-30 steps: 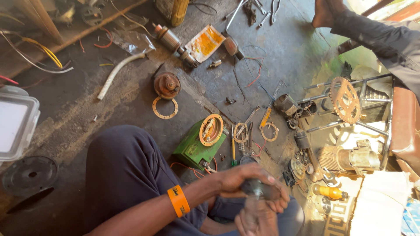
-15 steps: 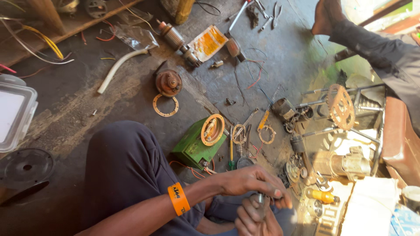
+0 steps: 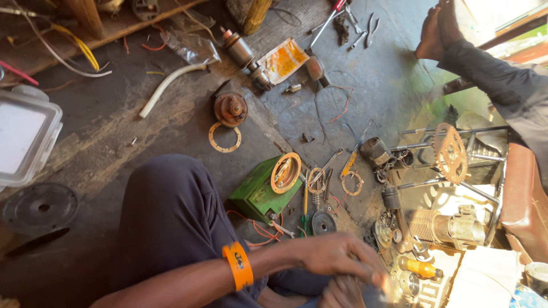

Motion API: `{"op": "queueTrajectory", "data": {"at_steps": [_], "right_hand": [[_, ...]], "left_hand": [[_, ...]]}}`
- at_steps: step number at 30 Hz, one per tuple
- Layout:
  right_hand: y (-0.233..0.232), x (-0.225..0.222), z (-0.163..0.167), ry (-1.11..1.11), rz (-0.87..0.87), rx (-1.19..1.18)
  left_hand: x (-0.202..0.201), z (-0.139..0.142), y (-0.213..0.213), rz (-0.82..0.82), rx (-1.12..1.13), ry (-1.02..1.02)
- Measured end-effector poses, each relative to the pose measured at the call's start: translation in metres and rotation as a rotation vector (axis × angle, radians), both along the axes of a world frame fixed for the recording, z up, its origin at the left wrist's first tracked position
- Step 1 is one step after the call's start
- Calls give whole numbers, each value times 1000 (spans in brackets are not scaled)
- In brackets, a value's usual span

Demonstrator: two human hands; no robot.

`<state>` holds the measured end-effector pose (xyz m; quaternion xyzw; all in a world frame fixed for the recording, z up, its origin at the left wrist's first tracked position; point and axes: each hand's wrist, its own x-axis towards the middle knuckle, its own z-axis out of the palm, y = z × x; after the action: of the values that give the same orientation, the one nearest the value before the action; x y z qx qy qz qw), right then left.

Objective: The person sits on the floor and disassembles a motor component using a screwdriver and wrench. They remove screws, separate the housing, and clean internal parts with a cloth. The person then reassembles the component and places it on a green battery.

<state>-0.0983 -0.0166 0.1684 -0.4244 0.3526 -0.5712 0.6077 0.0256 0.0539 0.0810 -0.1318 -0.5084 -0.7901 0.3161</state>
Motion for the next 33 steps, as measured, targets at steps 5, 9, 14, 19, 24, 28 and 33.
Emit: {"op": "queueTrajectory", "data": {"at_steps": [5, 9, 14, 19, 24, 28, 33], "right_hand": [[7, -33, -25, -10, -9, -2], [79, -56, -84, -76, -7, 62], [216, -57, -172, -233, -7, 270], [200, -69, -179, 283, -198, 291], [115, -67, -136, 280, -183, 31], [87, -63, -113, 59, -298, -62], [90, -40, -100, 262, -686, 25]], "left_hand": [[8, 3, -1, 71, -149, -231], [11, 14, 10, 602, -304, -561], [13, 10, -8, 78, -123, -42], [17, 14, -31, 356, -28, -345], [17, 58, -62, 867, -136, -742], [28, 107, -96, 536, -369, -224], [25, 142, -86, 681, -442, -244]]}}
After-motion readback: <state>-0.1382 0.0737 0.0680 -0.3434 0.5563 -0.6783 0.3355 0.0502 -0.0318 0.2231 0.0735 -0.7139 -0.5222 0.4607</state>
